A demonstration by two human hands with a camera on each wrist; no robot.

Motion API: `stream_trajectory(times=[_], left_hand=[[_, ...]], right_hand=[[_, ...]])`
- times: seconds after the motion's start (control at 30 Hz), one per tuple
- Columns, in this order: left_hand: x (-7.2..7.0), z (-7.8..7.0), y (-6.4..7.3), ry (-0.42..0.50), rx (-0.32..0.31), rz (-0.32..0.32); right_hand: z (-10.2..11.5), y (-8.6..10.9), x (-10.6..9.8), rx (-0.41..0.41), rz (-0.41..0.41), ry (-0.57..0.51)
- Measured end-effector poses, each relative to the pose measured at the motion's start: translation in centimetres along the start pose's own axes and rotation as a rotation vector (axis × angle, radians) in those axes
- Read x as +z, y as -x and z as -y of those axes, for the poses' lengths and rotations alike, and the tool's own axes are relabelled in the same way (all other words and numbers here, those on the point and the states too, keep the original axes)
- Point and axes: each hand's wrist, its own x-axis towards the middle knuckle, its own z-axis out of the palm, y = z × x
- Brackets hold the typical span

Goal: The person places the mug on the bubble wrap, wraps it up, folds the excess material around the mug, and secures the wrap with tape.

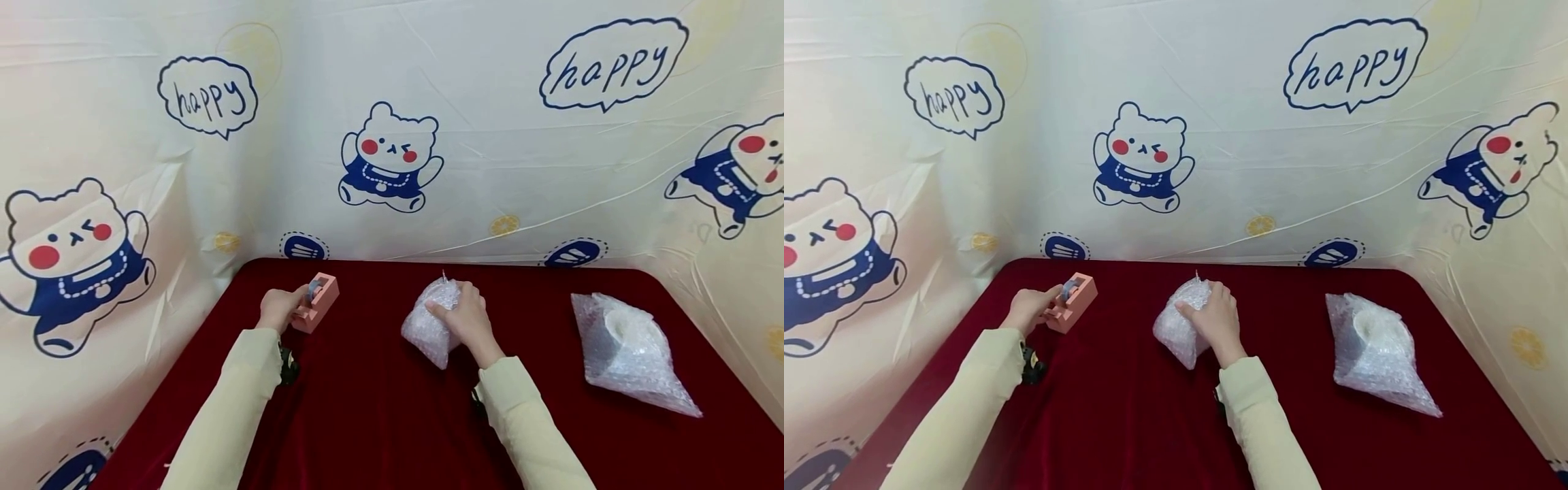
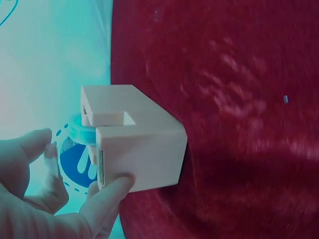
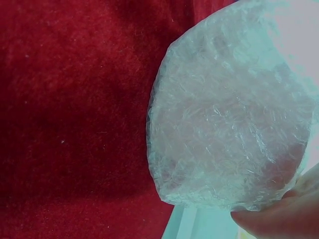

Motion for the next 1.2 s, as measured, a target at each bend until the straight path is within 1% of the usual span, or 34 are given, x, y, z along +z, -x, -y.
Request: stream_trajectory(times=[0.1,0.23,0.33,0.43,0.6,0.73,0.83,0.97,1.2], left_hand=[[0.1,0.3,0.4,0.095,-0.018,0.003],[0.2,0.5,0.8,0.192,-0.055,-0.011],[0.5,0.6,1.0,0.269,-0.082,-0.047],[0.7,0.7,1.0,0.326,-0.102,-0.094],[0.8,1.0,1.4,0.383,-0.099,-0.137],[0.9,1.3,1.6,0.503,-0.101,-0.144],[1.1,1.7,1.8,0.598,-0.103,-0.164],[1.3,2.1,2.1,0.679,-0.113,-0.195],[1.2,2.6,2.6,0.812,-0.136,-0.173]], right_hand=[[0.0,0.0,0.0,-0.009,-0.004,0.003],[-0.1,-0.1,0.1,-0.013,-0.007,0.009],[-0.1,-0.1,0.1,-0.01,-0.005,0.008],[-0.1,-0.2,0.0,-0.009,-0.003,0.006],[-0.1,-0.2,0.0,-0.006,0.002,-0.002],[-0.1,-0.1,-0.1,-0.005,0.009,-0.005],[-0.1,-0.1,-0.1,-0.006,0.014,-0.007],[-0.1,-0.1,-0.1,-0.009,0.015,-0.011],[-0.2,-0.2,0.0,-0.006,0.013,-0.017]])
